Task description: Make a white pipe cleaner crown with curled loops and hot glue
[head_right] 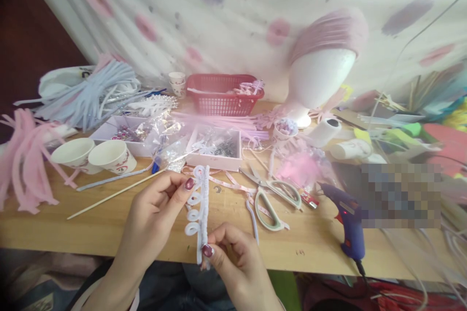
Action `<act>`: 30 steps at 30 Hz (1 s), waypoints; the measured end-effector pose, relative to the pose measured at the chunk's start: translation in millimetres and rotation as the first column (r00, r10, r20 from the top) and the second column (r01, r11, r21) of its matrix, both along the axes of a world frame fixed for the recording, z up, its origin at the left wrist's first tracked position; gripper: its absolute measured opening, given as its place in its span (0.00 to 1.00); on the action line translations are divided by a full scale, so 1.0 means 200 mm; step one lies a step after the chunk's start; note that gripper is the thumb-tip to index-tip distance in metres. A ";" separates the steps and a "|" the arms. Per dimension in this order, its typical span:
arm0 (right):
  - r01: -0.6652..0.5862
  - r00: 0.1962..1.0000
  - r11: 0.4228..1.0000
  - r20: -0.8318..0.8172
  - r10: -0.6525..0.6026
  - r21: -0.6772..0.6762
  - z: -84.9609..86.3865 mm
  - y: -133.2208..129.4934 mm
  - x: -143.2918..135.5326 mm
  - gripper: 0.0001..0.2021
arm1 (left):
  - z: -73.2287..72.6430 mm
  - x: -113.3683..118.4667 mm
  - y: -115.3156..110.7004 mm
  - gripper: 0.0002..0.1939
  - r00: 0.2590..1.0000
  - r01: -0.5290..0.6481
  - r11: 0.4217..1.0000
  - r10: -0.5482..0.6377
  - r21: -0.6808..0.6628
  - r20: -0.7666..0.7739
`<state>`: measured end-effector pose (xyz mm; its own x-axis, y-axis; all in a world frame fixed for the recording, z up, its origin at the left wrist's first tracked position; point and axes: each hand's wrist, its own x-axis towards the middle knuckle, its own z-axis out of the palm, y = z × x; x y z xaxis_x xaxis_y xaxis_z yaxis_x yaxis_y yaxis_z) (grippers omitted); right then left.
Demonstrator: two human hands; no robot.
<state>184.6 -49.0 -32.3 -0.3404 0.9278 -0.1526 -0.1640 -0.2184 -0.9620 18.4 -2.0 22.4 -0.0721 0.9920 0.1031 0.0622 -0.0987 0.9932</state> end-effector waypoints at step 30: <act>0.080 0.997 0.996 0.015 -0.080 -0.039 0.05 -0.02 -0.03 0.19 | -0.04 -0.04 0.04 0.06 0.993 -0.115 0.992 0.113 0.060 0.033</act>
